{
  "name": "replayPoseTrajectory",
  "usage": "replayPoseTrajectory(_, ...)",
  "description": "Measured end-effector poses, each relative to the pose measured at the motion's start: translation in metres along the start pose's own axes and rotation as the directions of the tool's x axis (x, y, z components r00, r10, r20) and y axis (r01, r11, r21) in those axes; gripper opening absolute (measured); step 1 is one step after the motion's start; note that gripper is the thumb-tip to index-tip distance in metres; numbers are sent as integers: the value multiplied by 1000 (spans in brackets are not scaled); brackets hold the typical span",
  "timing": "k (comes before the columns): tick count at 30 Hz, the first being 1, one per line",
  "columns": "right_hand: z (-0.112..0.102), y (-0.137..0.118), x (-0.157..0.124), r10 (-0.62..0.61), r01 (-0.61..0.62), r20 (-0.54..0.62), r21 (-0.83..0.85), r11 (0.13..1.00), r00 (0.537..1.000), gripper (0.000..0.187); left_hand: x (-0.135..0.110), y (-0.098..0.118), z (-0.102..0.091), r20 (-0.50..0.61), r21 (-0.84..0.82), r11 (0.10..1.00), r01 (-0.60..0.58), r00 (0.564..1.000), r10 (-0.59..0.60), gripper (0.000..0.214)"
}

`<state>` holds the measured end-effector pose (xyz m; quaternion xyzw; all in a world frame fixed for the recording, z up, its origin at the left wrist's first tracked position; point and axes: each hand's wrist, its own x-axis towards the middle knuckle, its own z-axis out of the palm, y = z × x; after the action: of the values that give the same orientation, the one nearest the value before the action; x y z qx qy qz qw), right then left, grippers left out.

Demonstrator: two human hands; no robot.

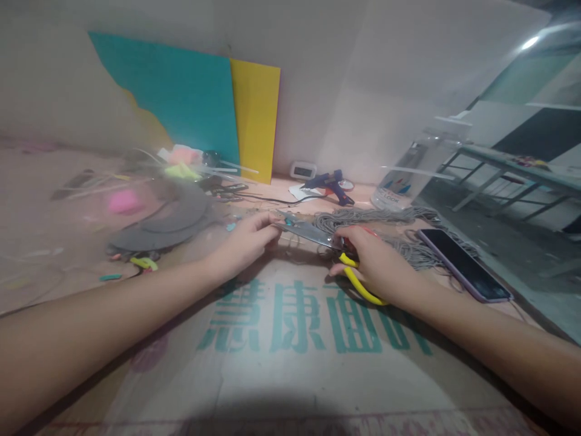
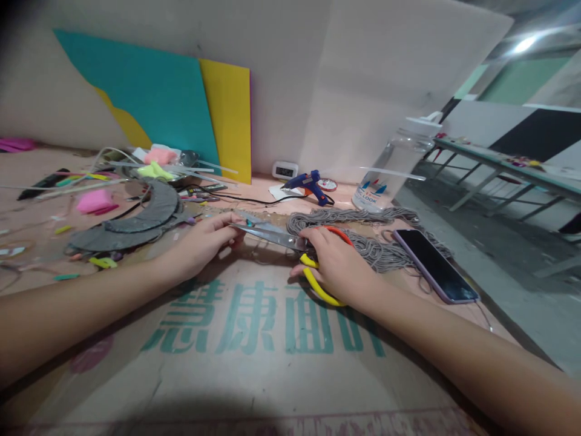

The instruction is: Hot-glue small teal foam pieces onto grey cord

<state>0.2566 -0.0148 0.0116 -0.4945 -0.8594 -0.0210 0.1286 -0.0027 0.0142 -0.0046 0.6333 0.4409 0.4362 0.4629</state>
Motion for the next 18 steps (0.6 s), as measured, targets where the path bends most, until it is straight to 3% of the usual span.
replayPoseTrajectory(11,0,3,1,9,-8,11,-60,998,1000,54,1,4,-1,19,13,1000,23,1000,-23,18)
replayPoseTrajectory(18,-6,5,2,185,-207,128,186,961,974,43,0,1,0,14,-37,999,-7,1000,7,26)
